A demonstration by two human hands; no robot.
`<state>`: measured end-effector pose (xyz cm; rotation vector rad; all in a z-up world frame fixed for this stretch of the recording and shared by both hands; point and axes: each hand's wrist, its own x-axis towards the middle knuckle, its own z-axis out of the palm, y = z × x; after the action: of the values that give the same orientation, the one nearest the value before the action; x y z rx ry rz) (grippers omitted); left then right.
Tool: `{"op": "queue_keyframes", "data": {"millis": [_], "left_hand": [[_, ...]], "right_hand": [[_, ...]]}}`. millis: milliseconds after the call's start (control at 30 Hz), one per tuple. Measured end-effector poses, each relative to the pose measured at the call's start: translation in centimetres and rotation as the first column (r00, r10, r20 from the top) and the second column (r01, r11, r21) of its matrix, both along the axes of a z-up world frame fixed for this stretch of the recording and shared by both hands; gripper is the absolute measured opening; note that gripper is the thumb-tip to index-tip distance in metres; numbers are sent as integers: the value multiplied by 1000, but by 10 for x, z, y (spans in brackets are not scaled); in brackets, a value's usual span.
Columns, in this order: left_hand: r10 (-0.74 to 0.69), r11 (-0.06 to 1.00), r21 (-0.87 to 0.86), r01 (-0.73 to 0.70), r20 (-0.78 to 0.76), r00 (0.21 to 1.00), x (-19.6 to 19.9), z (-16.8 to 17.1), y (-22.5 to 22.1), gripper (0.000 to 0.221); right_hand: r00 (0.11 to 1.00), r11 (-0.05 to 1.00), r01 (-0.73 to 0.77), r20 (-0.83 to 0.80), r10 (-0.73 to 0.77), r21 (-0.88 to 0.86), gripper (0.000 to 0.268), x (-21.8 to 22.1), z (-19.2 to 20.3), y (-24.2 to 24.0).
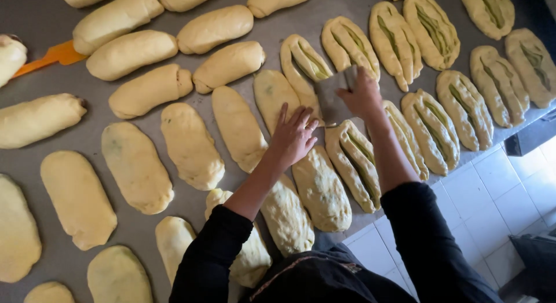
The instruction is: Scoring and cutting pieces of bread dough on a metal table using a bench scraper
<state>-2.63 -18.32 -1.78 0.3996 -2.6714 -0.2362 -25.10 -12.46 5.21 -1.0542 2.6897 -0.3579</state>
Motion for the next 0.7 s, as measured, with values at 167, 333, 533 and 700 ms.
{"op": "queue_keyframes", "data": {"millis": [167, 333, 533, 700], "left_hand": [[-1, 1000, 17, 0, 58, 998, 5, 8, 2, 46], [-14, 999, 40, 11, 77, 997, 3, 0, -1, 49], [-24, 997, 75, 5, 246, 969, 1, 9, -1, 55], [-3, 1000, -22, 5, 83, 997, 6, 11, 1, 48]], "right_hand": [[992, 972, -42, 102, 68, -233, 63, -8, 33, 49], [999, 925, -35, 2, 39, -379, 49, 16, 91, 68], [998, 981, 16, 60, -5, -192, 31, 46, 118, 35], [997, 992, -77, -21, 79, 103, 52, 66, 42, -23]]}}
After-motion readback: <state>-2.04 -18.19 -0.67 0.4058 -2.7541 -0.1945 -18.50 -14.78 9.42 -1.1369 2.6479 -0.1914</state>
